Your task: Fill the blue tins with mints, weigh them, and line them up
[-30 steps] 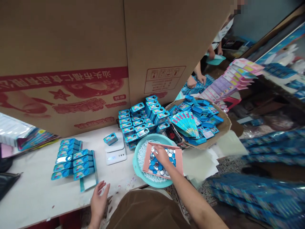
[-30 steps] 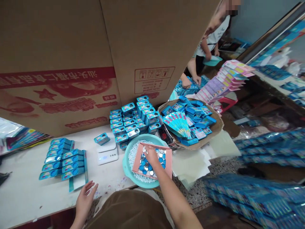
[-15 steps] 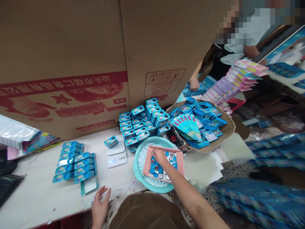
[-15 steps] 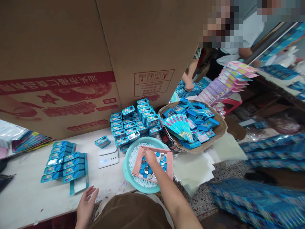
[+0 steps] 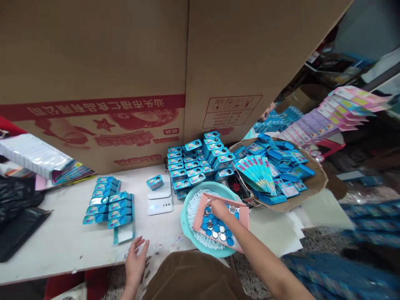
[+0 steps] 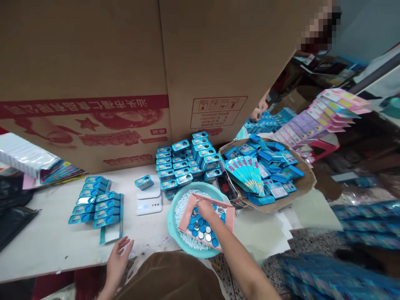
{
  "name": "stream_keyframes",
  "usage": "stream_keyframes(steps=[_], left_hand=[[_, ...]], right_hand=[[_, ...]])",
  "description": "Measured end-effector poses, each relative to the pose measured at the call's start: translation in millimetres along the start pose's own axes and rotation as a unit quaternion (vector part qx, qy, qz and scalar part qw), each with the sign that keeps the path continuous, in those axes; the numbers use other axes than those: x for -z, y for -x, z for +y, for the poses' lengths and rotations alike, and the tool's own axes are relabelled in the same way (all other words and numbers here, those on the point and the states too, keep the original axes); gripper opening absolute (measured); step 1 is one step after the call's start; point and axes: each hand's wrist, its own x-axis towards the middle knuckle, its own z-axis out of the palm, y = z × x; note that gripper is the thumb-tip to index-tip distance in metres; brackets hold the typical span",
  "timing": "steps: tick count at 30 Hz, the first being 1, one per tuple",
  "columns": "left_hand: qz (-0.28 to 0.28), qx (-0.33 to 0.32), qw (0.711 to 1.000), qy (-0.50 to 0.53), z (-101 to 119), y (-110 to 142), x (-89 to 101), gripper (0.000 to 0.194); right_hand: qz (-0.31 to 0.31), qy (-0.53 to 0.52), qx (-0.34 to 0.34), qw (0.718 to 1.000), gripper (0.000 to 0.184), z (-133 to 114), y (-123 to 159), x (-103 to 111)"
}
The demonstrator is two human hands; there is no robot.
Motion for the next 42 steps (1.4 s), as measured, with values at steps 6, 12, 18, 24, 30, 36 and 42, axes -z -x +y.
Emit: stream_keyframes(steps=[6,12,18,24,30,36,42], left_hand=[[0.016,0.007,1.0,0.02,-7,3,5.2,0.063],[0.039,0.058,0.996,0.062,-31,6,34.9,0.062],[0.074,0.103,0.988,0.09,-54,2,73.5,0.065],[0.083,0.134,0.98,0.124,-56,-5,99.9,0.066],[0.091,0.148,0.978,0.119,-51,-16,115.0,0.07],[0.065,0.115,0.988,0.075,-52,-36,117.9,0.065],[0.033,0.065,0.997,0.038,-41,-36,100.9,0.059]], right_hand=[[0.05,-0.099,0.061,0.992,0.027,-45,16,13],[0.099,-0.247,0.184,0.946,0.02,-160,-35,-23],[0.133,-0.196,0.153,0.96,0.022,-222,-105,-71],[0.132,-0.171,0.114,0.97,0.025,-219,-124,-104],[0.171,-0.151,0.124,0.966,0.023,-218,-114,-110],[0.182,-0.144,0.172,0.957,0.023,-203,-55,-88],[0.129,-0.111,0.195,0.966,0.022,-142,38,-64]])
